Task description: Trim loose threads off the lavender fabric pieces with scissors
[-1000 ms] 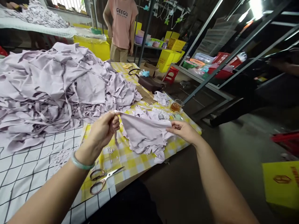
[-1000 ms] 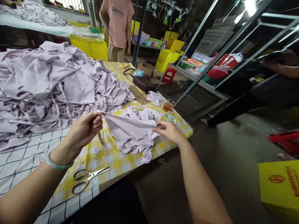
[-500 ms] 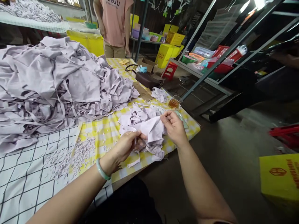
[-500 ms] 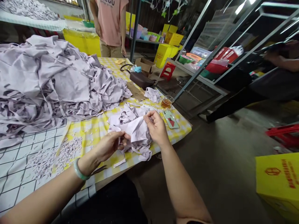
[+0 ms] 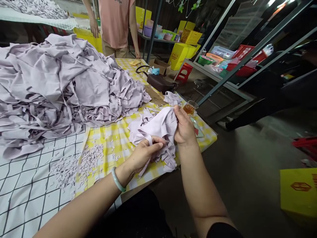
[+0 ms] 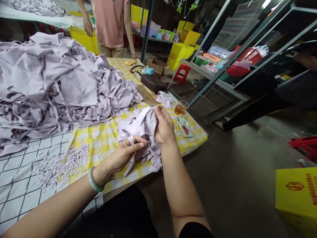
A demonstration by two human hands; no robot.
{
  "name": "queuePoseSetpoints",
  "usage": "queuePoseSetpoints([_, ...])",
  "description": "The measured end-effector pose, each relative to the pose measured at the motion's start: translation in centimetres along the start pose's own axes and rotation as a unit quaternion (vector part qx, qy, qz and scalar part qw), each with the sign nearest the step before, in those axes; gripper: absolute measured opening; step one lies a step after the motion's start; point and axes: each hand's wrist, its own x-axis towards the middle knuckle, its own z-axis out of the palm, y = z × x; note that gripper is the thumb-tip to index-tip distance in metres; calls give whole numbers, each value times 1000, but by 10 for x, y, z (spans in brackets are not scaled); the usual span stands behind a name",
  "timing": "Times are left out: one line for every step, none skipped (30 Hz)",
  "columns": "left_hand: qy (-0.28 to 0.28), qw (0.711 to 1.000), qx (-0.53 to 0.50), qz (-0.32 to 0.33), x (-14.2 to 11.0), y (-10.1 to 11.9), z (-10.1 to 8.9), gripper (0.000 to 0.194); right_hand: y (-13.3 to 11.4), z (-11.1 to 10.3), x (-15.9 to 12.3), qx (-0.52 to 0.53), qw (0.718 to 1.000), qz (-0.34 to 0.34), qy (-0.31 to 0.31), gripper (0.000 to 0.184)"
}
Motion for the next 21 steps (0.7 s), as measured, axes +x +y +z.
queuePoseSetpoints([-9, 999, -35, 7, -1, 3, 2, 14, -1, 1, 2, -4, 1000, -6, -1, 38])
queuePoseSetpoints([-13, 997, -71, 3, -1, 6, 4, 11, -1, 1, 4, -9, 1000, -13, -4, 37])
queuePoseSetpoints([-14, 994, -105, -9, -2, 8, 5, 8, -1, 0, 7, -14, 1000, -21, -7, 35])
queuePoseSetpoints([-11, 990, -135, -26, -3, 10, 7, 7, -1, -1, 9, -19, 999, -28, -11, 33])
queuePoseSetpoints([-6, 987, -158, -41, -4, 11, 9, 6, -2, -3, 12, -23, 999, -36, -14, 32])
queuePoseSetpoints([1, 984, -173, -52, -5, 12, 10, 5, -2, -5, 14, -24, 999, -42, -16, 31])
queuePoseSetpoints([7, 982, -179, -59, -7, 12, 10, 5, -2, -7, 17, -23, 999, -45, -15, 32])
queuePoseSetpoints([9, 982, -180, -62, -9, 12, 11, 6, -2, -9, 19, -18, 999, -44, -11, 32])
queuePoseSetpoints([9, 982, -175, -62, -12, 13, 11, 7, -2, -11, 21, -12, 999, -42, -2, 33])
queuePoseSetpoints([9, 984, -166, -60, -15, 13, 11, 7, -1, -13, 23, -6, 999, -38, 8, 34])
queuePoseSetpoints([10, 986, -154, -56, -18, 14, 10, 8, -1, -14, 25, -1, 999, -34, 20, 35])
queuePoseSetpoints([14, 988, -142, -50, -22, 15, 10, 8, 0, -16, 26, 1, 999, -32, 32, 35])
queuePoseSetpoints([20, 990, -132, -44, -25, 17, 10, 7, 1, -17, 27, 1, 999, -31, 41, 36])
queuePoseSetpoints([26, 991, -124, -40, -27, 19, 10, 7, 2, -17, 28, 0, 998, -31, 48, 37])
queuePoseSetpoints([32, 992, -118, -37, -30, 21, 10, 7, 3, -18, 29, -2, 998, -32, 53, 37])
queuePoseSetpoints([36, 992, -114, -34, -32, 22, 10, 8, 5, -19, 30, -4, 998, -32, 55, 37])
queuePoseSetpoints([38, 993, -110, -32, -33, 24, 9, 8, 7, -19, 31, -6, 998, -34, 54, 38])
queuePoseSetpoints([38, 993, -107, -30, -34, 26, 9, 9, 8, -20, 32, -11, 998, -38, 49, 38])
queuePoseSetpoints([36, 994, -104, -29, -34, 27, 8, 11, 9, -21, 34, -17, 998, -44, 42, 39])
queuePoseSetpoints([31, 994, -100, -29, -35, 27, 7, 12, 9, -22, 35, -25, 998, -50, 35, 39])
queuePoseSetpoints([27, 995, -94, -28, -35, 28, 6, 13, 8, -23, 35, -34, 997, -57, 28, 40])
